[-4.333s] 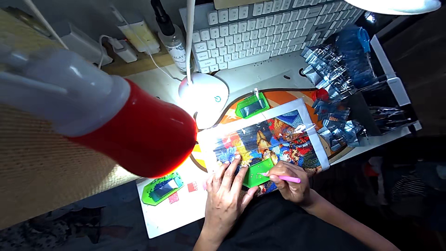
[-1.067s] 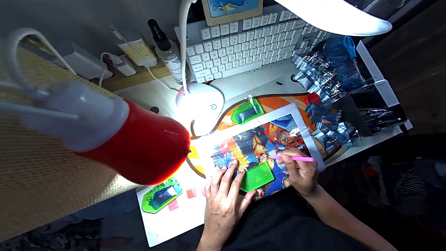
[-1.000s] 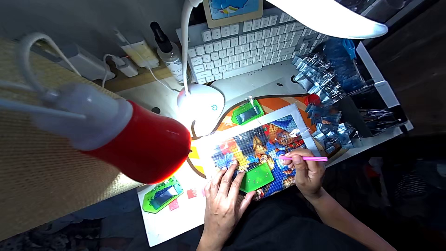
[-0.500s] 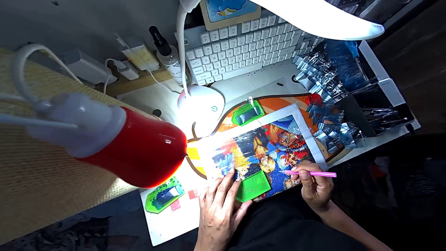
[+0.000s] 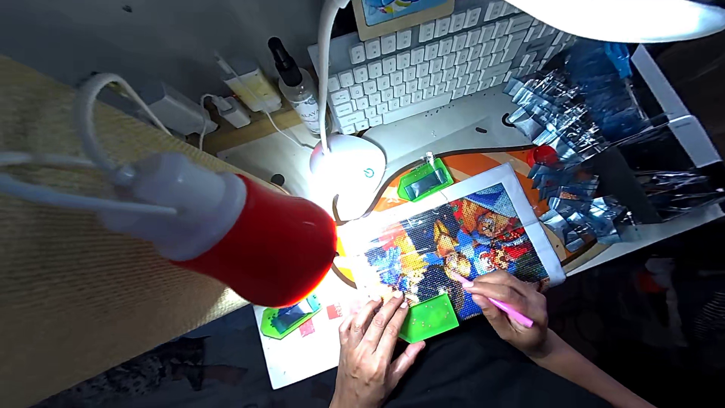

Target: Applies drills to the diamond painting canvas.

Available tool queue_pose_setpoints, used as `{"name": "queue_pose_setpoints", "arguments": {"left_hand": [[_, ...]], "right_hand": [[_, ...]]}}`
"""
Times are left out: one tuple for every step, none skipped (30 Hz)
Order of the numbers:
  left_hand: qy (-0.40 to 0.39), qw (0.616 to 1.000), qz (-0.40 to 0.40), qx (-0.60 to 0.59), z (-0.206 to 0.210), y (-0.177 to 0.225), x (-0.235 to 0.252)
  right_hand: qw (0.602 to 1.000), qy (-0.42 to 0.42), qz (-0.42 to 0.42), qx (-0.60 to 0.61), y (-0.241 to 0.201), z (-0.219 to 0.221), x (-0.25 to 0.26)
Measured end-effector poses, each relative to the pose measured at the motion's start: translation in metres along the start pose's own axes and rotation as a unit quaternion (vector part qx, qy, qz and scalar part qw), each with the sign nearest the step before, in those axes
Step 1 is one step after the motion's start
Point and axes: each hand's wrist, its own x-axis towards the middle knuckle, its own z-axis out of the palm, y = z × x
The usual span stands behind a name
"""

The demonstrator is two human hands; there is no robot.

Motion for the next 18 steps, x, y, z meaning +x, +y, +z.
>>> {"name": "queue_pose_setpoints", "arguments": {"left_hand": [[-0.001,1.000,0.001,-0.001,0.001,-0.001,-0.002],[-0.002,1.000,0.002,-0.002,0.002,-0.002,-0.004],[-0.002,1.000,0.004,-0.004,0.003,-0.002,-0.005],[-0.004,1.000,0.006,-0.004,0.003,-0.002,-0.007],[-0.005,1.000,0.008,-0.005,0.003,-0.002,-0.008],[-0.008,1.000,0.011,-0.004,0.003,-0.003,-0.010],[-0.010,1.000,0.014,-0.002,0.004,-0.003,-0.013],[-0.013,1.000,0.017,-0.001,0.004,-0.003,-0.015],[-0.016,1.000,0.019,-0.003,0.003,-0.003,-0.017],[-0.019,1.000,0.022,-0.004,0.002,-0.003,-0.018],[-0.021,0.999,0.024,-0.006,0.002,-0.003,-0.019],[-0.022,0.999,0.025,-0.007,0.001,-0.003,-0.018],[-0.020,0.999,0.026,-0.008,0.001,-0.003,-0.018],[-0.019,0.999,0.026,-0.009,0.001,-0.003,-0.018],[-0.018,0.999,0.027,-0.010,0.002,-0.004,-0.018],[-0.018,0.999,0.029,-0.013,0.002,-0.004,-0.018],[-0.017,0.999,0.032,-0.016,0.002,-0.005,-0.019],[-0.015,0.999,0.038,-0.019,0.003,-0.007,-0.021]], "right_hand": [[1.000,-0.022,-0.008,-0.003,-0.002,0.001,0.001],[0.999,-0.043,-0.015,-0.004,-0.004,0.003,0.001],[0.998,-0.061,-0.021,-0.005,-0.004,0.004,0.000],[0.997,-0.074,-0.026,-0.010,-0.004,0.005,-0.001],[0.996,-0.084,-0.030,-0.016,-0.004,0.006,-0.003],[0.995,-0.092,-0.032,-0.023,-0.003,0.006,-0.004],[0.994,-0.097,-0.031,-0.029,-0.003,0.005,-0.005],[0.994,-0.097,-0.028,-0.032,-0.003,0.005,-0.004],[0.994,-0.097,-0.026,-0.035,-0.003,0.004,-0.004],[0.995,-0.095,-0.023,-0.036,-0.004,0.003,-0.004],[0.995,-0.094,-0.021,-0.038,-0.004,0.004,-0.003],[0.994,-0.095,-0.019,-0.041,-0.004,0.004,-0.003],[0.994,-0.097,-0.017,-0.043,-0.004,0.005,-0.003],[0.994,-0.099,-0.017,-0.045,-0.004,0.005,-0.002],[0.994,-0.101,-0.018,-0.046,-0.005,0.005,-0.002],[0.993,-0.103,-0.019,-0.045,-0.005,0.005,-0.002],[0.993,-0.105,-0.021,-0.045,-0.006,0.005,-0.002],[0.993,-0.107,-0.023,-0.046,-0.006,0.004,-0.002]]}}
